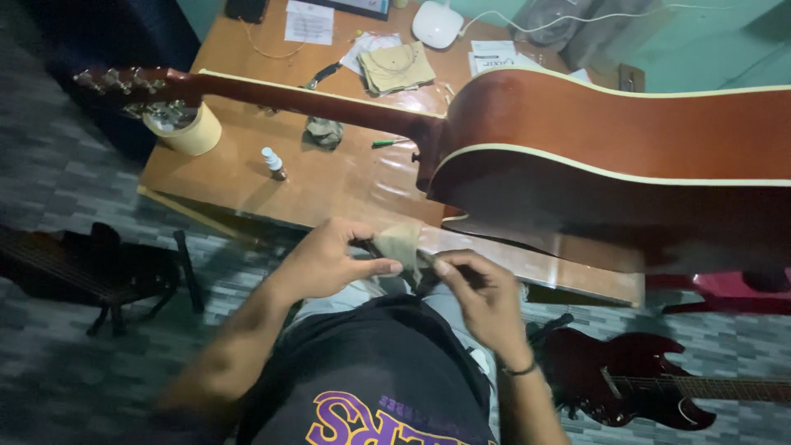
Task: The person cleans the body of an acoustic guitar using a cloth. They wipe the top, sides, and back of the guitar body, occasionally adjusting their grip and the cloth. The guitar is held over a wooden desk during the process.
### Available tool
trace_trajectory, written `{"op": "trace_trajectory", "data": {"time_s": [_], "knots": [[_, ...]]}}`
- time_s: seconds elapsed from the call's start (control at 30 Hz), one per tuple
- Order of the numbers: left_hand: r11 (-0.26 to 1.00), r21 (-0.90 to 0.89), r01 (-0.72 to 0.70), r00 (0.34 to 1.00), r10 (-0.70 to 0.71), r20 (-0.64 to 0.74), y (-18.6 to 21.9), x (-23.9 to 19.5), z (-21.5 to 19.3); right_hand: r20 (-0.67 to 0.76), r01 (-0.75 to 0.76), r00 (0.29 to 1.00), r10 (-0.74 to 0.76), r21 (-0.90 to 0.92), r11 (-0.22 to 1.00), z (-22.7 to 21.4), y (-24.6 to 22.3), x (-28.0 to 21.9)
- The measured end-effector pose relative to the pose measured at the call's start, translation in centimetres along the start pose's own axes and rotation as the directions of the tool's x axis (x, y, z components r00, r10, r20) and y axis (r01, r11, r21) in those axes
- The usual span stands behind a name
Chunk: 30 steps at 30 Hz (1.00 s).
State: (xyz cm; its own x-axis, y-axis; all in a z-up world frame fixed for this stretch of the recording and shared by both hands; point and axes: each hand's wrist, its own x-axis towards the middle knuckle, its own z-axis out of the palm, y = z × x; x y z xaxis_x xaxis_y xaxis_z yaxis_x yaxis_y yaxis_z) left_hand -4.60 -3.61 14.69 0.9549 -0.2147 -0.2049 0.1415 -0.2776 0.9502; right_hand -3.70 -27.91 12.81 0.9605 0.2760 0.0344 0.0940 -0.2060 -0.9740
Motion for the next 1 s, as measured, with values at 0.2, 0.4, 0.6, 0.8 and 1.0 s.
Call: {"op": "trace_trajectory", "data": {"time_s": [0.2,0.4,0.6,0.8,1.0], "knots": [[0.944,0.267,-0.195,0.981,0.193,0.032,8.4,2.5,-1.5,0.020,0.220,0.972,-0.235,-0.434,0.874,-7.7,-10.3,2.2],[0.643,0.314,-0.699,0.646,0.755,-0.107,14.8,8.1,-3.7,0.219,0.626,0.755,-0.618,-0.519,0.582,-14.1,-15.1,8.6],[0.562,0.436,-0.703,0.659,0.745,0.102,9.4,10.9,-3.7,0.528,0.705,0.698,-0.484,-0.624,0.336,-14.1,-13.7,9.5],[0.516,0.436,-0.738,0.624,0.767,0.148,6.1,9.4,-2.7,0.568,0.713,0.684,-0.459,-0.654,0.254,-13.4,-12.8,8.6],[0.513,0.268,-0.815,0.555,0.825,0.109,5.8,8.2,-2.7,0.404,0.603,0.787,-0.466,-0.663,0.443,-11.6,-14.5,8.3]]}}
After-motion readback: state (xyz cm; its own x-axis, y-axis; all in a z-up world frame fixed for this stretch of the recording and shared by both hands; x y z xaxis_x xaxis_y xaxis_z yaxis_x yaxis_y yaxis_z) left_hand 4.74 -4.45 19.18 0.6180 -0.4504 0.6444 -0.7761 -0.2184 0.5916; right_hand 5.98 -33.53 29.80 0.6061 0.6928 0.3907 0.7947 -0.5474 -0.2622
